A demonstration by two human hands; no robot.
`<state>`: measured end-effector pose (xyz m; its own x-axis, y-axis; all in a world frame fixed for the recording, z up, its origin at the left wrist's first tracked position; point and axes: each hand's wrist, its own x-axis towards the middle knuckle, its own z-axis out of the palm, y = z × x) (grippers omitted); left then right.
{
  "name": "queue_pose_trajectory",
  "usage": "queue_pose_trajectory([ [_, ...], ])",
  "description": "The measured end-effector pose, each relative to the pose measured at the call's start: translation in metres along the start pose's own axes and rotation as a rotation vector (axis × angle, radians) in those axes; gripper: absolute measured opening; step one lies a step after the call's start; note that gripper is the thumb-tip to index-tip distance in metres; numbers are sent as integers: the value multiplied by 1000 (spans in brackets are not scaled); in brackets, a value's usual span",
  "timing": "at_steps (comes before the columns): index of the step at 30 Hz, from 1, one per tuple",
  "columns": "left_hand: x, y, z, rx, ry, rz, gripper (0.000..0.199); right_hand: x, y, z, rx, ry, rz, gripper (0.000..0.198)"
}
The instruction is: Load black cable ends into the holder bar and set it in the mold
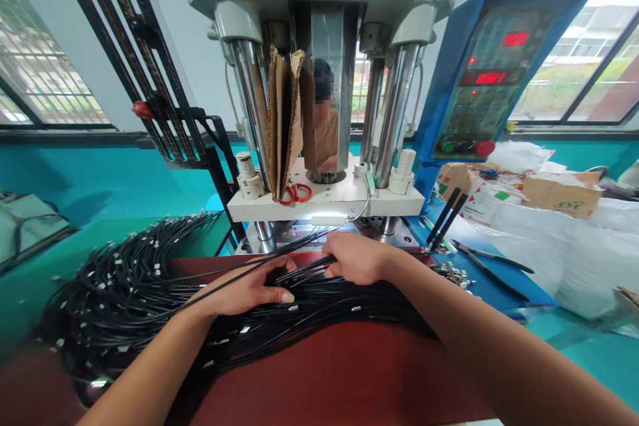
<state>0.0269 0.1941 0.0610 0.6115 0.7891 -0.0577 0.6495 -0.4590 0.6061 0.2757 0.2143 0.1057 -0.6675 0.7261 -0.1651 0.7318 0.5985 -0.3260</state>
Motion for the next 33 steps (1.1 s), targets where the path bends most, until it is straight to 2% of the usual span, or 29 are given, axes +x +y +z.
queue_pose_trajectory([
  [4,1,2,2,8,20,18,31,-3,-5,-3,-57,24,-24,17],
  [12,0,-4,9,103,73,-17,27,1,4,14,36,-97,149,13],
  [18,1,-7,11,102,92,-5,28,1,4,14,35,-92,142,7],
  [22,1,-1,10,42,134,40,33,-8,-5,0,-71,5,64,14],
  [25,0,2,8,-98,152,10,37,-25,-9,-7,-205,121,31,20],
  [28,0,1,6,-227,136,-48,40,-48,3,-4,-366,190,83,28],
  [33,-3,-2,6,-267,74,-85,41,-79,49,3,-467,207,238,17],
])
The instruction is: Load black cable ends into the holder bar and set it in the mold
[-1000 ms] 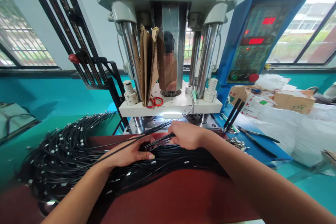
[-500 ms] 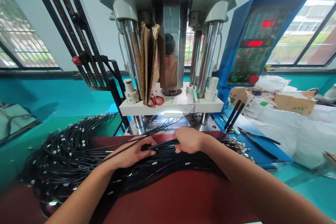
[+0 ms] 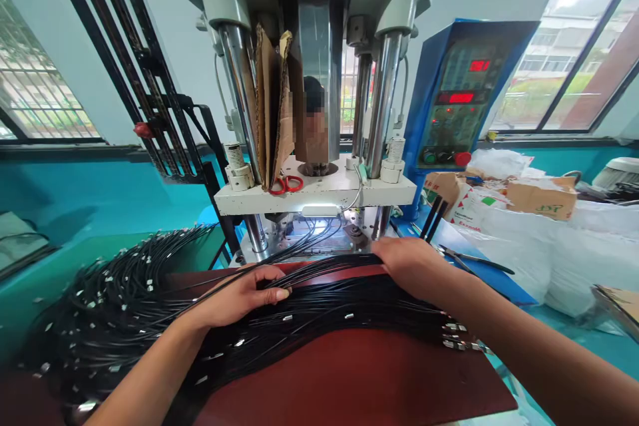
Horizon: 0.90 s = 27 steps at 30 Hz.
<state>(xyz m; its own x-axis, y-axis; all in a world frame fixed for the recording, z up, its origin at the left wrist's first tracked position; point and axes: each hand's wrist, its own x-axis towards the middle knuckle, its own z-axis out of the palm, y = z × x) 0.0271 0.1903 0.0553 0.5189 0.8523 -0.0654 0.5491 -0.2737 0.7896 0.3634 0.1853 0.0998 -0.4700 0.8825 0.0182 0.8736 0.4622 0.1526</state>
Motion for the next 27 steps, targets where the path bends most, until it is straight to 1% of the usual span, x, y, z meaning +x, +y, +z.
queue_pose_trajectory([
  [3,-2,5,-1,-20,-41,-6,44,-5,18,2,-91,21,61,16],
  [6,-9,22,-7,-44,-169,62,47,-7,25,-4,-99,30,64,20],
  [8,-15,41,-8,-67,-309,117,39,-7,25,-10,-68,68,1,19],
  [10,-21,63,2,-149,-437,138,35,-7,19,-16,-40,140,-121,20],
  [11,-22,74,13,-236,-485,126,36,-8,13,-18,-17,186,-204,22],
  [12,-22,84,27,-366,-507,92,39,-9,5,-19,10,227,-295,26],
  [13,-20,93,45,-524,-532,39,43,-11,-5,-20,42,256,-385,30],
  [14,-16,99,64,-728,-515,-43,42,-13,-16,-19,75,269,-471,33],
  [15,-12,104,83,-939,-455,-148,39,-15,-26,-17,108,272,-545,35],
  [16,-7,105,102,-1078,-412,-219,36,-18,-35,-15,136,267,-600,37],
  [17,-2,105,117,-1152,-344,-233,34,-20,-41,-12,158,259,-631,39],
  [18,1,102,130,-1205,-280,-233,32,-23,-43,-9,178,267,-624,43],
  [19,4,99,139,-1240,-227,-217,31,-24,-41,-6,206,297,-576,47],
  [20,4,95,145,-1270,-181,-196,31,-25,-35,-4,249,341,-489,51],
  [21,4,90,149,-1304,-146,-181,31,-25,-27,-2,319,400,-366,54],
  [22,2,87,150,-1338,-121,-170,31,-24,-18,-1,429,469,-221,56],
  [24,-3,81,152,-1374,-93,-153,31,-18,-3,0,771,561,54,53],
  [25,-5,79,153,-1372,-93,-144,31,-14,0,0,965,560,156,50],
  [26,-5,78,154,-1358,-98,-135,31,-10,0,1,1134,530,218,45],
  [27,-6,77,155,-1337,-108,-128,33,-6,-4,1,1251,476,231,41],
])
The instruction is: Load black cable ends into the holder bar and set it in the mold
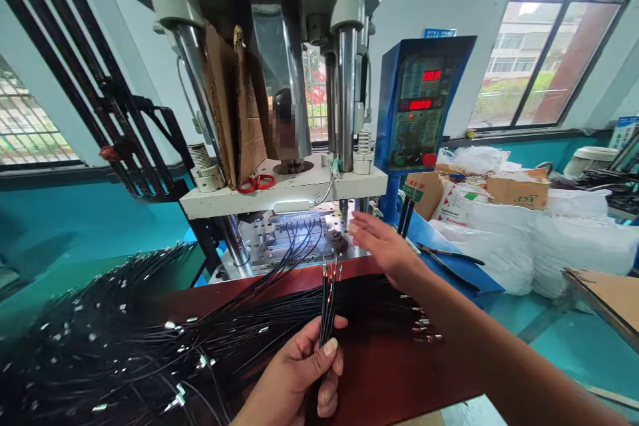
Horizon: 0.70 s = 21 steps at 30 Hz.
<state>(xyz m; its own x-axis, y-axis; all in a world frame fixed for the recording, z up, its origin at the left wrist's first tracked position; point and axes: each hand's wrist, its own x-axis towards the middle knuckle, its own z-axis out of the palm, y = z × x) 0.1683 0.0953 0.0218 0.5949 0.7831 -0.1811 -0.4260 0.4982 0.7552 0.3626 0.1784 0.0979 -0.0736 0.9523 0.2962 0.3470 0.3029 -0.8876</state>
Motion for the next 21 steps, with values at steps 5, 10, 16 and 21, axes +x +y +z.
queue_pose_trajectory([
  [5,10,3,9,49,51,-5,23,-18,-10,47,-67,-269,-30,28],
  [10,22,8,15,-72,125,26,17,-41,-8,63,-142,-312,-30,24],
  [16,14,6,-4,-201,163,8,23,1,16,56,-440,-478,-116,45],
  [21,-3,11,-10,-202,255,-8,28,58,49,74,-852,-415,-96,21],
])
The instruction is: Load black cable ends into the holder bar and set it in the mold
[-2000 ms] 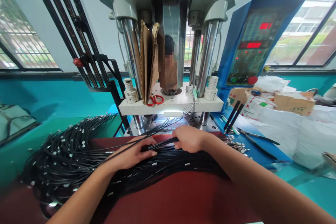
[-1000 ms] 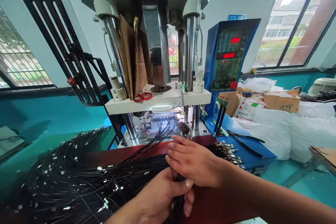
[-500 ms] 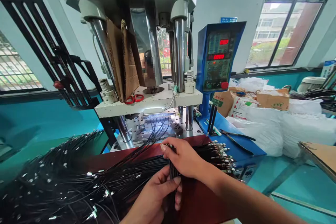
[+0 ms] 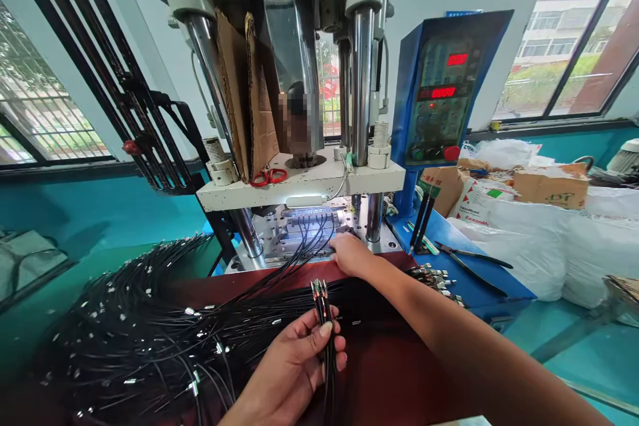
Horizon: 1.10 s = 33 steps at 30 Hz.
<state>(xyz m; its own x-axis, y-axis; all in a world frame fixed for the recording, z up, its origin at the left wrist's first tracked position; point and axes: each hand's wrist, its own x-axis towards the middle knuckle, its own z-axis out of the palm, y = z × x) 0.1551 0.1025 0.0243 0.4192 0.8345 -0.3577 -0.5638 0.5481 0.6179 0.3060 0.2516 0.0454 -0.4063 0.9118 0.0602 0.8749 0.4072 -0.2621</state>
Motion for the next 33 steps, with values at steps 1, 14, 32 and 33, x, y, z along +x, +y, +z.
queue_pose_trajectory([
  [1,-2,0,1,12,16,4,27,8,0,6,-29,-18,8,21],
  [14,-9,2,0,89,73,66,39,-30,4,-41,-40,-130,-93,23],
  [32,-12,-2,6,95,76,-1,23,-166,-59,47,1759,343,546,39],
  [33,-12,-3,7,165,88,-13,23,-164,-59,50,1774,370,518,36],
])
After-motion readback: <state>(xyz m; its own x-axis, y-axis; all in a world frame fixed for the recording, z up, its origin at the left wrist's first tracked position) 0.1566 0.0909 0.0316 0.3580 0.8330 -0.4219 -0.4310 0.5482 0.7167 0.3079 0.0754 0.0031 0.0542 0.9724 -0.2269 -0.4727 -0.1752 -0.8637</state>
